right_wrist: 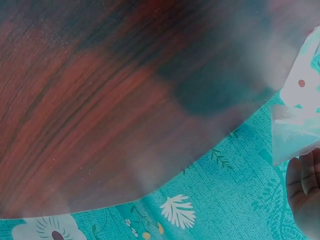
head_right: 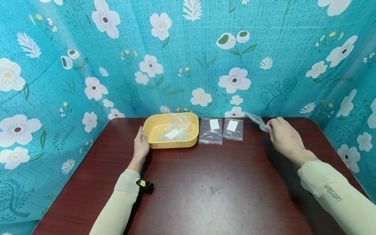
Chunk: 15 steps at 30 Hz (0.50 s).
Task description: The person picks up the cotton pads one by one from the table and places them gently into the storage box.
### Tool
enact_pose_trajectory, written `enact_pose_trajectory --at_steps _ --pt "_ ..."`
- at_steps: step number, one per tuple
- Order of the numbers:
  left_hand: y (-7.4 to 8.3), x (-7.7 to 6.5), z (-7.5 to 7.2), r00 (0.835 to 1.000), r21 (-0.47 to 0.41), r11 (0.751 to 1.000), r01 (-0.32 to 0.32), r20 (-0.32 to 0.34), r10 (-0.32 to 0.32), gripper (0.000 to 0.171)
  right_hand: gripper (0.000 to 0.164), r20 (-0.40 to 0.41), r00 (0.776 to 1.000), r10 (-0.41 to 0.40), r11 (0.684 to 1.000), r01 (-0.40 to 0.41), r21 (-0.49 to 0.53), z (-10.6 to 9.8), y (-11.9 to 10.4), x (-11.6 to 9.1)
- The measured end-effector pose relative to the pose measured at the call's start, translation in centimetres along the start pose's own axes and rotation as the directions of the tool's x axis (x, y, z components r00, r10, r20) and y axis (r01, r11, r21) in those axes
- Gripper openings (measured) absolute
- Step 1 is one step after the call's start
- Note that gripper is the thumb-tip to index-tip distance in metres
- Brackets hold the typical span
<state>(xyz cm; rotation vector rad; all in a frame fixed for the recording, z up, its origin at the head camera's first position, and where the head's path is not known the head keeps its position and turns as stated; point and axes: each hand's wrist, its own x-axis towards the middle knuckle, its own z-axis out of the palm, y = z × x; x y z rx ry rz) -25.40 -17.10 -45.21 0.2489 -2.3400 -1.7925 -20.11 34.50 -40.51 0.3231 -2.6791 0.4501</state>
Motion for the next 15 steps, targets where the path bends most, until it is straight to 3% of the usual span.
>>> enact_pose_trajectory --at_steps 15 --pt "-0.1 0.0 0.1 1.0 -0.003 1.0 0.013 0.003 -0.013 0.053 0.01 -0.031 0.999 0.009 1.0 -0.009 0.007 -2.0 -1.3 0.3"
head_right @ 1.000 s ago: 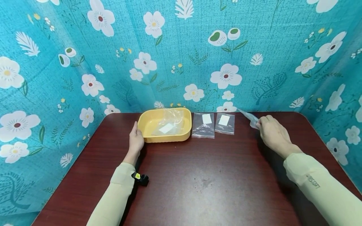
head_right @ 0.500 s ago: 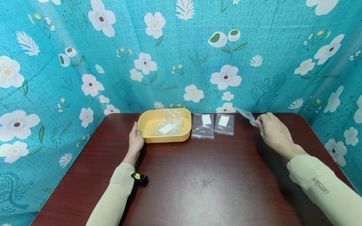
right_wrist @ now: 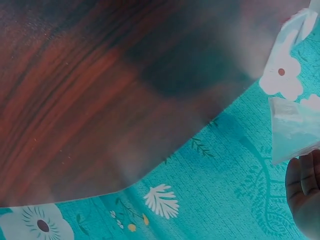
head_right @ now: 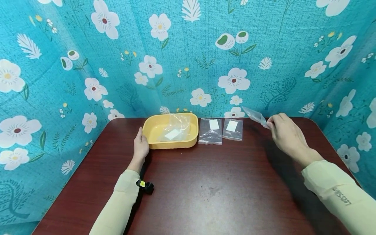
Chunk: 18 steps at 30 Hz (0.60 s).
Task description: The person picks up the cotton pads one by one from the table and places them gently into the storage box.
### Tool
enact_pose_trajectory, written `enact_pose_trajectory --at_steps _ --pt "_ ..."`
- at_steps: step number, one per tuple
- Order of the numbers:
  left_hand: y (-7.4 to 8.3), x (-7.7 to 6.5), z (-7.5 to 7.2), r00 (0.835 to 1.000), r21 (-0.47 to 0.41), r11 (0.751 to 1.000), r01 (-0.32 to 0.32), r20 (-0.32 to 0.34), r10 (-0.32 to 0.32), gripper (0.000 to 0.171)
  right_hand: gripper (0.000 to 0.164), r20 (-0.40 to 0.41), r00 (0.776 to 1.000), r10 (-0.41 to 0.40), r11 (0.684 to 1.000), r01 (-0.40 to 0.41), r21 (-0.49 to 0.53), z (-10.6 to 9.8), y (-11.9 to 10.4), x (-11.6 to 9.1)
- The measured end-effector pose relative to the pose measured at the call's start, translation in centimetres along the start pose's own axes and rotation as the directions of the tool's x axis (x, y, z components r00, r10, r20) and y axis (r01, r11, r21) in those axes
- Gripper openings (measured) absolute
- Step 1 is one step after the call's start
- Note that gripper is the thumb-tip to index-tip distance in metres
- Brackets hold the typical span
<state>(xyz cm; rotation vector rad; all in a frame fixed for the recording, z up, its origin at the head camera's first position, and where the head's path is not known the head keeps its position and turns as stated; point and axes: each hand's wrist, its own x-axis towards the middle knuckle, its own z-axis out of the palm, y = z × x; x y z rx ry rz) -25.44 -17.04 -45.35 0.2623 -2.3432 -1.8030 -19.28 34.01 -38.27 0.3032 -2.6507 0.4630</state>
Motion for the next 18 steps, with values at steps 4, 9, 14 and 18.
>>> enact_pose_trajectory --at_steps 4,9,14,18 --pt "0.0 0.1 0.0 1.0 0.002 1.0 0.006 -0.003 -0.006 0.053 0.011 -0.005 1.0 -0.002 1.0 0.002 0.003 -0.5 -0.3 0.2" --pt "0.1 0.1 0.0 1.0 0.0 1.0 0.007 -0.002 -0.007 0.053 0.01 -0.01 1.0 -0.001 1.0 0.001 0.003 -1.0 -0.6 0.4" --pt "0.0 0.1 0.0 1.0 0.005 1.0 0.008 -0.004 -0.008 0.053 0.01 -0.02 1.0 -0.008 1.0 0.008 0.006 -1.3 -1.0 0.3" --pt "0.0 0.0 0.0 1.0 0.011 1.0 -0.003 -0.007 0.004 0.053 0.008 -0.039 0.999 -0.027 1.0 0.028 0.008 -1.5 -1.4 0.3"
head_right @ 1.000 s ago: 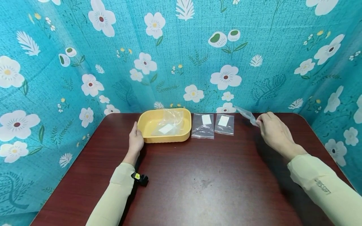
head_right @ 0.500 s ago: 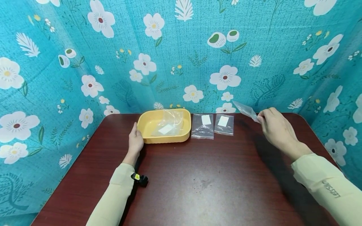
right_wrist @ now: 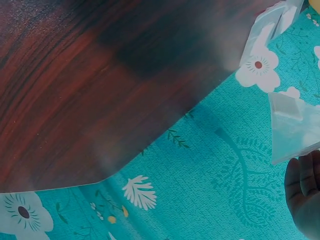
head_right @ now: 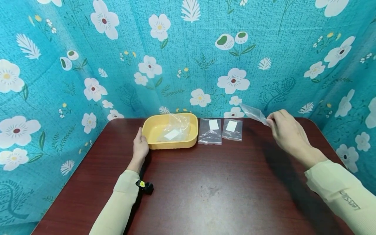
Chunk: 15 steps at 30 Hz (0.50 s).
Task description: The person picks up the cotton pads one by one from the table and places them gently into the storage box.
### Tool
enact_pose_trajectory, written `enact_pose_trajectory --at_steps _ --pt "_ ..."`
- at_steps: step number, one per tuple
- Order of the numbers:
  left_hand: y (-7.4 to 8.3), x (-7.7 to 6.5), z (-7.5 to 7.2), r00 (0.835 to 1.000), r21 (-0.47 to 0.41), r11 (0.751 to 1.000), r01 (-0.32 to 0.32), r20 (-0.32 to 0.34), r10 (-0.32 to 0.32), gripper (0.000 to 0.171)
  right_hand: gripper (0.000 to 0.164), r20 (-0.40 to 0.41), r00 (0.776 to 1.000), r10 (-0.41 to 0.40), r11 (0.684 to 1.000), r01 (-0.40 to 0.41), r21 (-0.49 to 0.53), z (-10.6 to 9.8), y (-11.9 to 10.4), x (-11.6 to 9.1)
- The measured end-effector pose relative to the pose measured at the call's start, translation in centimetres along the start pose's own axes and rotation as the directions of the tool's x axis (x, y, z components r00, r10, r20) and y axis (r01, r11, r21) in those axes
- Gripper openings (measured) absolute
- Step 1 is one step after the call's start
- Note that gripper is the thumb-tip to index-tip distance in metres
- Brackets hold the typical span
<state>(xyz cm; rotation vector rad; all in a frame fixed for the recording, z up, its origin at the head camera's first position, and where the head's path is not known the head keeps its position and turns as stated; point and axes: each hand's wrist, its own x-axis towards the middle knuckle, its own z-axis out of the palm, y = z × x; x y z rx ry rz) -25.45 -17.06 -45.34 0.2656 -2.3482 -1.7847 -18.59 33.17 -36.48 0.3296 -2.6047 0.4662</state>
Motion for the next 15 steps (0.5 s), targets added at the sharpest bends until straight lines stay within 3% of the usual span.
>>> enact_pose_trajectory --at_steps 15 --pt "0.13 -0.02 0.05 1.0 -0.003 1.0 0.002 0.0 -0.002 0.053 0.009 0.011 1.0 -0.013 1.0 0.013 0.021 0.43 -0.99 0.23"
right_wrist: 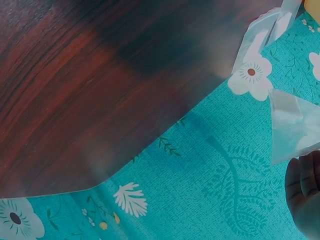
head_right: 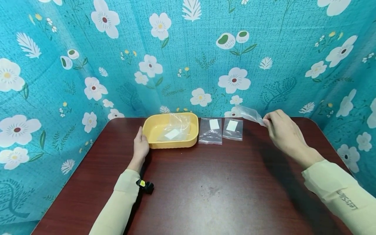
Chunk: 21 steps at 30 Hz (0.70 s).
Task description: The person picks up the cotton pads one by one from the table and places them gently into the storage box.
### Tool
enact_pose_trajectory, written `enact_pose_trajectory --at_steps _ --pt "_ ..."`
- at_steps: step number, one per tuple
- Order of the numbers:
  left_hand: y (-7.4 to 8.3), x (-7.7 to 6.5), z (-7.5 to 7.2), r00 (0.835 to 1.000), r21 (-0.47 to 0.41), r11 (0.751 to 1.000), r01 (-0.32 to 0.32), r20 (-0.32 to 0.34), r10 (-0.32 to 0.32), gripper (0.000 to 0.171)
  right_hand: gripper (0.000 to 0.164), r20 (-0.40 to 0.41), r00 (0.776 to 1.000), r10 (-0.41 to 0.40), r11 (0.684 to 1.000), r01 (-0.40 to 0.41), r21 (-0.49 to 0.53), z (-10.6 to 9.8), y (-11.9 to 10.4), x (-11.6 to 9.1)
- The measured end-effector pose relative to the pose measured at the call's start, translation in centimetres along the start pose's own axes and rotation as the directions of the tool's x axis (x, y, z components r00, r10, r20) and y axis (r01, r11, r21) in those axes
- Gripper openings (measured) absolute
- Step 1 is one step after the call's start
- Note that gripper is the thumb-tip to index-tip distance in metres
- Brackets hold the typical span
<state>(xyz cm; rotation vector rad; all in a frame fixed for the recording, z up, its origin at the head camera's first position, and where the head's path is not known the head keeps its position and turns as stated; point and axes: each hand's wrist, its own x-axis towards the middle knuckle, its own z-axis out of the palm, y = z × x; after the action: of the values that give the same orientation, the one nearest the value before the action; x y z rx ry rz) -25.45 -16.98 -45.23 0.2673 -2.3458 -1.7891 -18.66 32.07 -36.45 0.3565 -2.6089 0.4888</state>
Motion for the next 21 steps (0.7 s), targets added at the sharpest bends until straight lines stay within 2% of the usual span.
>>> enact_pose_trajectory --at_steps 8,21 --pt "-0.3 0.1 -0.1 0.999 -0.003 0.999 -0.033 0.0 0.033 0.053 0.007 -0.034 0.998 -0.046 0.999 0.047 0.014 1.1 -1.0 0.7" --pt "-0.5 0.1 -0.1 0.999 -0.011 0.999 -0.035 0.004 0.035 0.053 0.003 -0.049 0.991 -0.128 0.99 0.13 0.05 3.2 -3.8 2.6"
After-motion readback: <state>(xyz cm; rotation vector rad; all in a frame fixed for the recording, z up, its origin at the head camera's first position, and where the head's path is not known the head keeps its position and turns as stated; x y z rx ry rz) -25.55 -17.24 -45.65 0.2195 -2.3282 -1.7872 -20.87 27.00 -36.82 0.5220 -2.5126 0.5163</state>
